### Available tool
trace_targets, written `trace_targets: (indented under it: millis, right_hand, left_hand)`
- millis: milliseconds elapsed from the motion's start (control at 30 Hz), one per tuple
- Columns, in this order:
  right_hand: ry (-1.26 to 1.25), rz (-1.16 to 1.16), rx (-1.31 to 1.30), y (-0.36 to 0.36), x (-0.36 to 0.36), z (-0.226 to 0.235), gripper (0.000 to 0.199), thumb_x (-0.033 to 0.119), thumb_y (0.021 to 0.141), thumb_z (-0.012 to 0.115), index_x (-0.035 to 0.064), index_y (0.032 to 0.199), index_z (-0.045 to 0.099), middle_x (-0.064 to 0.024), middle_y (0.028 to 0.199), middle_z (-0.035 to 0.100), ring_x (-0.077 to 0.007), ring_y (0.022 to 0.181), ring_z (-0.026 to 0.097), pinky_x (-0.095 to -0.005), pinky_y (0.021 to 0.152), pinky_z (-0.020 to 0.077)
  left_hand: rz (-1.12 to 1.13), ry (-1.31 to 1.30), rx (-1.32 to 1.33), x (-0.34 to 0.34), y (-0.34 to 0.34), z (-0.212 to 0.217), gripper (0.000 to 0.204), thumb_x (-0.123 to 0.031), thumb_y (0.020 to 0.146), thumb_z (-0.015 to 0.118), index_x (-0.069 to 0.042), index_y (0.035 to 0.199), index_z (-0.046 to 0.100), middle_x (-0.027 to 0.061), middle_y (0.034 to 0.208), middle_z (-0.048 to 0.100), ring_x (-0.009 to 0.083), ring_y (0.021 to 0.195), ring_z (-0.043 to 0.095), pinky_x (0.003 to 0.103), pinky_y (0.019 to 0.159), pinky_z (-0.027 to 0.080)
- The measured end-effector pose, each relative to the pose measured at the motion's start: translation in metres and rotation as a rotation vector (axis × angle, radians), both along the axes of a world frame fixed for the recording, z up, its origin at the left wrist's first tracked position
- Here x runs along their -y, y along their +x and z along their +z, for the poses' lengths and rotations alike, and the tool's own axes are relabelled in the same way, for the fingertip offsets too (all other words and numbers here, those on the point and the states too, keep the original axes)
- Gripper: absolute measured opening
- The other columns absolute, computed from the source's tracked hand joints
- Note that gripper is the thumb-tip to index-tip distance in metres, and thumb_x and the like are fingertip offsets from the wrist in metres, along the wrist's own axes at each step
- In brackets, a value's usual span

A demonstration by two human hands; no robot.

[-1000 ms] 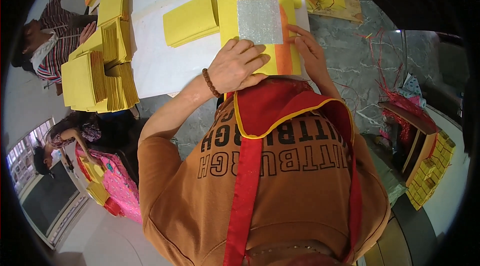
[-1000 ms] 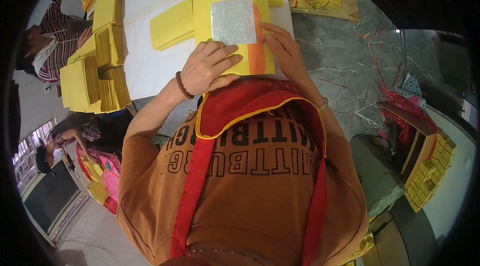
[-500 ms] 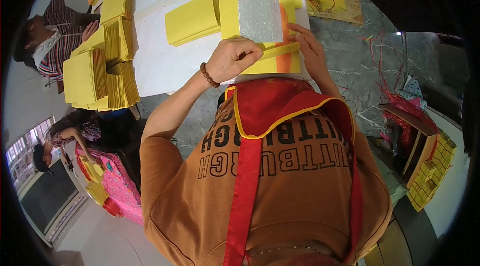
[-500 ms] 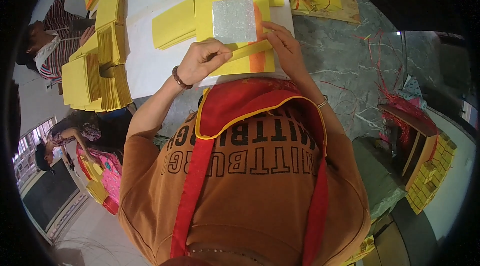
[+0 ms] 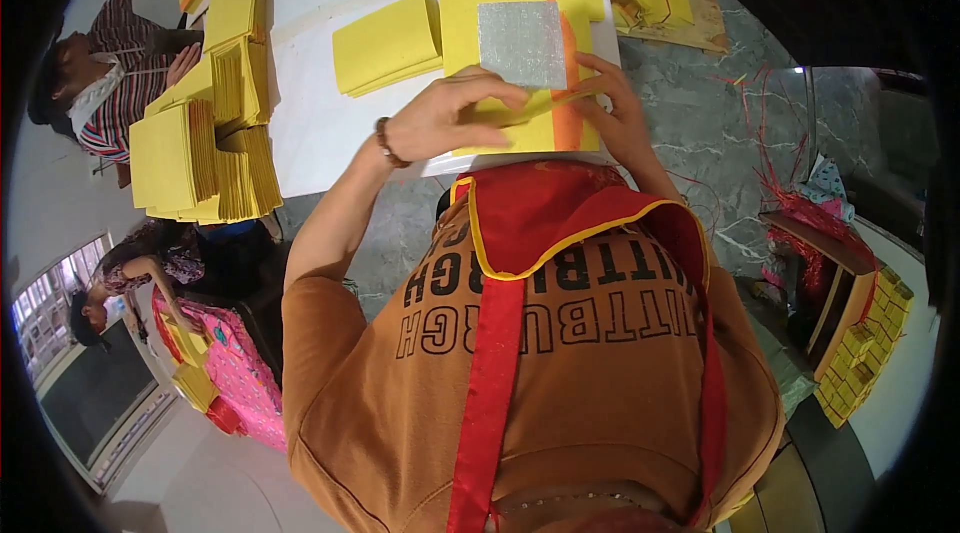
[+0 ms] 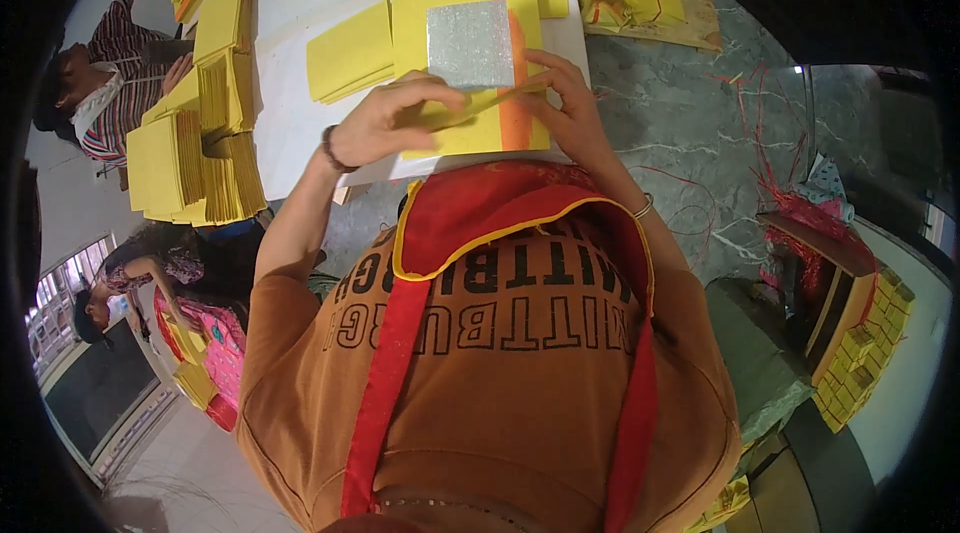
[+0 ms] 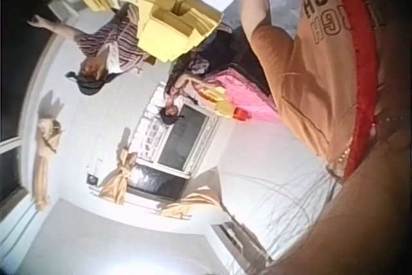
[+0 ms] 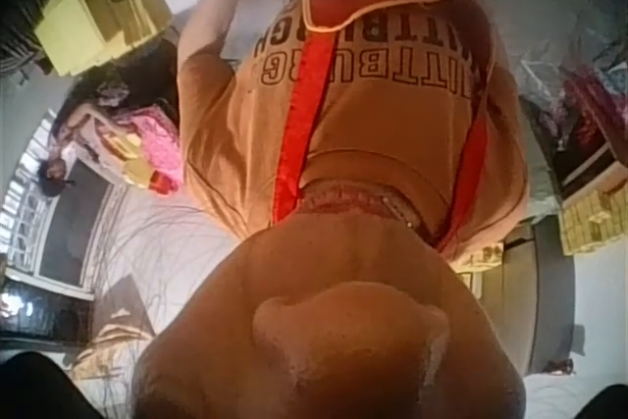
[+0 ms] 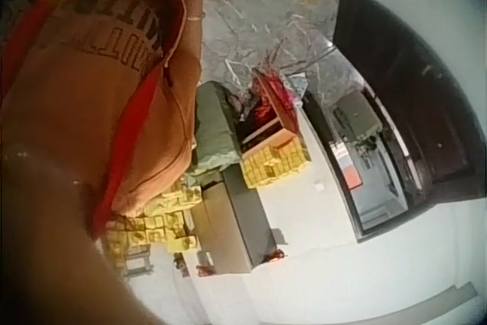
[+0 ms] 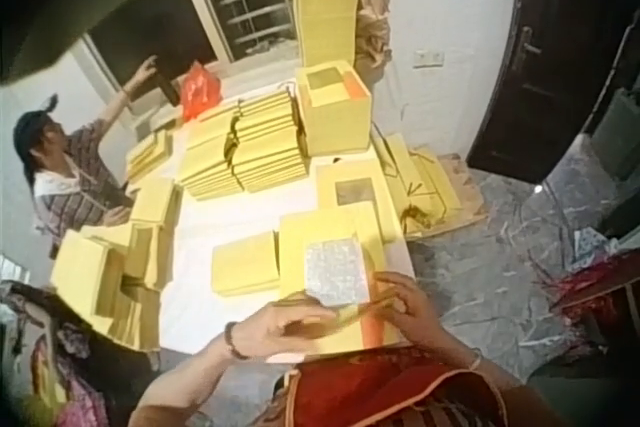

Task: Folding yellow sheets of paper and organizing them into stacks on a workbench.

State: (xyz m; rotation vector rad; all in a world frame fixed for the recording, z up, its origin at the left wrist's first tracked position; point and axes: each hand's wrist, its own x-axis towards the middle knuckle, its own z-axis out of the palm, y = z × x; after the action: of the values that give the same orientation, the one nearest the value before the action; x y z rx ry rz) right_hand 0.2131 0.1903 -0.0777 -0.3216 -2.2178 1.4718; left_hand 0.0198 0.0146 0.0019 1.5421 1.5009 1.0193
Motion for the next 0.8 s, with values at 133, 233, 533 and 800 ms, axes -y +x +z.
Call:
trace_targets:
  millis: [133, 233, 533, 800]
  right_hand:
    - [-0.284, -0.072, 0.004, -0.003, 0.003, -0.005, 0.022, 0.009, 0.078, 0.064, 0.0062, 0.1, 0.061, -0.0074, 0.125, 0.05, -0.0211, 0.119, 0.041, -0.0324, 0.098, 0.0325]
    - [-0.244, -0.041, -0.013, -0.004, -0.004, -0.008, 0.023, 0.01, 0.077, 0.064, 0.0077, 0.1, 0.062, -0.0073, 0.124, 0.05, -0.0227, 0.118, 0.042, -0.0338, 0.098, 0.0329]
    - [0.555, 0.102, -0.019, 0.003, -0.01, 0.043, 0.027, 0.018, 0.074, 0.067, 0.0129, 0.1, 0.062, -0.0061, 0.113, 0.058, -0.025, 0.108, 0.052, -0.0378, 0.089, 0.0365]
    - [0.058, -0.016, 0.259, -0.007, 0.007, 0.043, 0.027, 0.018, 0.079, 0.064, 0.007, 0.103, 0.06, -0.0083, 0.096, 0.064, -0.0238, 0.083, 0.061, -0.0316, 0.07, 0.0447]
  left_hand:
    - [0.08, 0.051, -0.442, 0.012, -0.013, 0.005, 0.066, -0.037, 0.071, 0.071, -0.015, 0.129, 0.048, 0.0099, 0.119, 0.053, 0.0274, 0.114, 0.045, 0.039, 0.097, 0.035]
    - [0.178, 0.112, -0.6, 0.013, -0.016, -0.014, 0.042, -0.02, 0.076, 0.064, -0.013, 0.116, 0.057, 0.0097, 0.116, 0.055, 0.0287, 0.112, 0.047, 0.039, 0.094, 0.038]
    - [0.169, 0.269, -0.625, 0.025, -0.004, 0.002, 0.027, -0.005, 0.076, 0.055, -0.008, 0.101, 0.062, 0.0115, 0.099, 0.061, 0.0302, 0.093, 0.057, 0.038, 0.081, 0.045]
    - [0.556, 0.012, -0.378, 0.02, 0.008, -0.012, 0.022, -0.022, 0.088, 0.055, -0.001, 0.085, 0.06, 0.0147, 0.063, 0.055, 0.031, 0.062, 0.053, 0.037, 0.059, 0.043]
